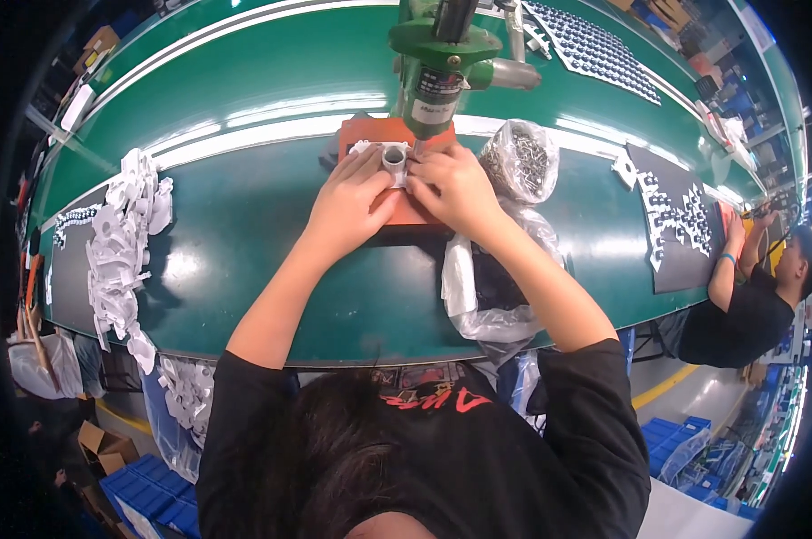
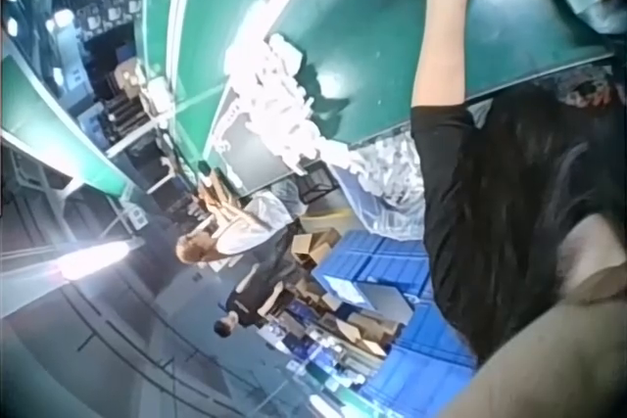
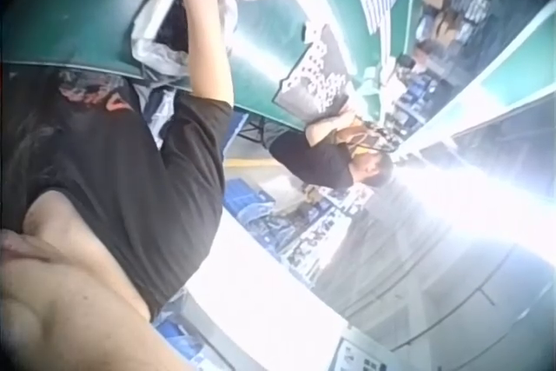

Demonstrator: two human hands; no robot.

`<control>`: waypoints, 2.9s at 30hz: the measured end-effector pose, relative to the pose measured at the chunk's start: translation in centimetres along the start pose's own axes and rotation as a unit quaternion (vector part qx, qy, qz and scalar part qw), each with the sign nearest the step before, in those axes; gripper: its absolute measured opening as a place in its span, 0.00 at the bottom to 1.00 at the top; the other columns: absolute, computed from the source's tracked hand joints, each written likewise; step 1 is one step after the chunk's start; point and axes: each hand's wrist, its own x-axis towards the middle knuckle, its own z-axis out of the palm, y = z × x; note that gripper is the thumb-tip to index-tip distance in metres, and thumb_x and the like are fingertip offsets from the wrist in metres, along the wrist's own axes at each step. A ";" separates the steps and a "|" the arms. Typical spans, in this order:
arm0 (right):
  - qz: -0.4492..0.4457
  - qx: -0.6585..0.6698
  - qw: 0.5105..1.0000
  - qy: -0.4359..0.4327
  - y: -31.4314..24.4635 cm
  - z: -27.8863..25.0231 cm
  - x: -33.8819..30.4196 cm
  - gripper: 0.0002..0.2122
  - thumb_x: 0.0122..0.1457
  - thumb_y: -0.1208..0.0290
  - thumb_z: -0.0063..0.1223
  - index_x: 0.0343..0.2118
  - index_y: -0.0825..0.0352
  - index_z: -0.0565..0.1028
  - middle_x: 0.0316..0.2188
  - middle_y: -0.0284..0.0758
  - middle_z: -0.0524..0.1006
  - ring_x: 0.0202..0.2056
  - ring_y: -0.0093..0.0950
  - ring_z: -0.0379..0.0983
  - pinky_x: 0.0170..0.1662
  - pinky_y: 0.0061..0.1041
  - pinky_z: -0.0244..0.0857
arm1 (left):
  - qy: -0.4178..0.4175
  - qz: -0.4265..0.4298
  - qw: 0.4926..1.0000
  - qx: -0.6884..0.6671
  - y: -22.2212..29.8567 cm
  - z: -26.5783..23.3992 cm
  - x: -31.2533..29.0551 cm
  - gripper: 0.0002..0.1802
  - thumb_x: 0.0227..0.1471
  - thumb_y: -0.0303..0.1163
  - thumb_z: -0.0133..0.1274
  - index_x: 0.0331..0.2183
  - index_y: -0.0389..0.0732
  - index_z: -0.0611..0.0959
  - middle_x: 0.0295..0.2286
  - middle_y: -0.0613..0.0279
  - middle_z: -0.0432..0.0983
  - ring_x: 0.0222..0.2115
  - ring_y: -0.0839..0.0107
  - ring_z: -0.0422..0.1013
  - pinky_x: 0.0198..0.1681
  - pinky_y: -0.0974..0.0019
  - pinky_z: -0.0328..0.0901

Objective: Using a manual press to assemble small plastic parts with metal fasteners and sorting them into bags and bins.

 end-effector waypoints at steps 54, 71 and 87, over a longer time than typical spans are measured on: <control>0.263 0.224 0.937 0.049 1.2 0.4 1.4 0.08 0.49 0.74 0.55 0.30 0.73 0.78 0.33 0.36 0.77 0.33 0.25 0.74 0.38 0.23 0.66 | -0.001 -0.008 1.000 -0.030 -0.1 0.2 0.0 0.09 0.42 0.31 0.54 0.26 0.36 0.77 0.40 0.45 0.73 0.47 0.54 0.66 0.54 0.55 0.58; 0.034 0.037 0.996 0.076 1.6 0.9 0.3 0.08 0.50 0.72 0.57 0.31 0.71 0.77 0.34 0.40 0.75 0.38 0.37 0.70 0.44 0.31 0.63 | -0.011 -0.005 1.000 -0.020 -0.3 0.4 0.1 0.09 0.43 0.31 0.53 0.27 0.35 0.76 0.41 0.46 0.72 0.48 0.54 0.65 0.55 0.54 0.57; -0.078 -0.149 0.986 -0.020 0.0 -1.6 -1.5 0.29 0.49 0.51 0.53 0.46 0.72 0.69 0.47 0.44 0.69 0.52 0.39 0.61 0.52 0.37 0.56 | -0.075 -0.058 0.995 -0.027 1.3 -0.6 1.2 0.11 0.43 0.30 0.57 0.31 0.36 0.78 0.45 0.45 0.70 0.51 0.53 0.63 0.56 0.53 0.56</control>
